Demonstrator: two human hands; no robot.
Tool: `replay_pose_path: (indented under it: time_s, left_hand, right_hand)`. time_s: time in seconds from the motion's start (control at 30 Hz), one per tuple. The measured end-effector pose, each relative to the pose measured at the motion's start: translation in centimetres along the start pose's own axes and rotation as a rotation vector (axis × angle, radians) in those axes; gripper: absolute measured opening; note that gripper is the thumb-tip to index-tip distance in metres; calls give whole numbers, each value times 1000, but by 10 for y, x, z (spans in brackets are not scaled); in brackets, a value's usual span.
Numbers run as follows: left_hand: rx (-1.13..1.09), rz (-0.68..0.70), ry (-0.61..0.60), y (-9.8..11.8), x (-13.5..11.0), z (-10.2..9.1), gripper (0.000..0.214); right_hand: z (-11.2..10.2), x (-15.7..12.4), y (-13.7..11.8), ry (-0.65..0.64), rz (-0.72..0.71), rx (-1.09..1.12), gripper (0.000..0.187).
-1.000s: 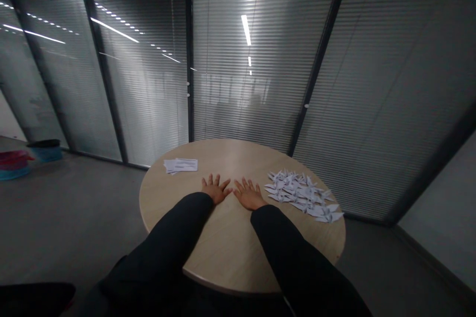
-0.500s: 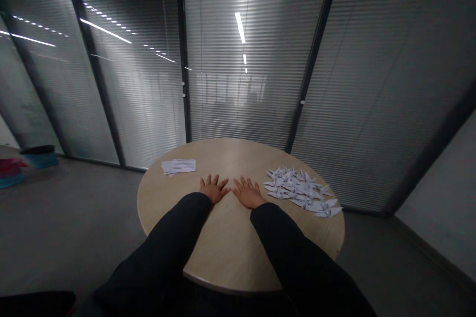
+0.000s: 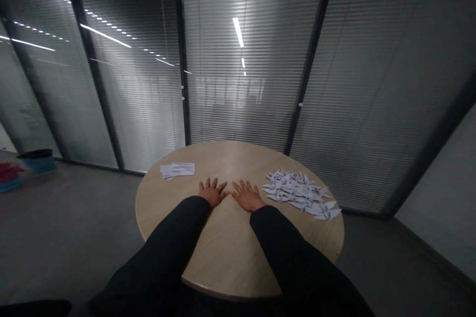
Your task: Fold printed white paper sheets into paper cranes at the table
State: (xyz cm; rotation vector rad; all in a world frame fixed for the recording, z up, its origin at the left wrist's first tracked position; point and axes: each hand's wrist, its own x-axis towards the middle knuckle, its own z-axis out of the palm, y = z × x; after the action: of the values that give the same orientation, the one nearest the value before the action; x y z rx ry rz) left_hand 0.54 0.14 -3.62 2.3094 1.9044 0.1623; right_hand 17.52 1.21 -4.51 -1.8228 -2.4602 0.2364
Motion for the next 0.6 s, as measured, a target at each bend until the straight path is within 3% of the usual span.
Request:
replay_pose_path:
  time_s: [0.47,0.6]
  left_hand:
    - [2,15,21,-3,3,5,66]
    - [-6,53,102,-4,3,1,62]
  right_hand:
    - [0,-1,-1,28,-10,5,58]
    - [-2,-4,-2,149,-40,-8,54]
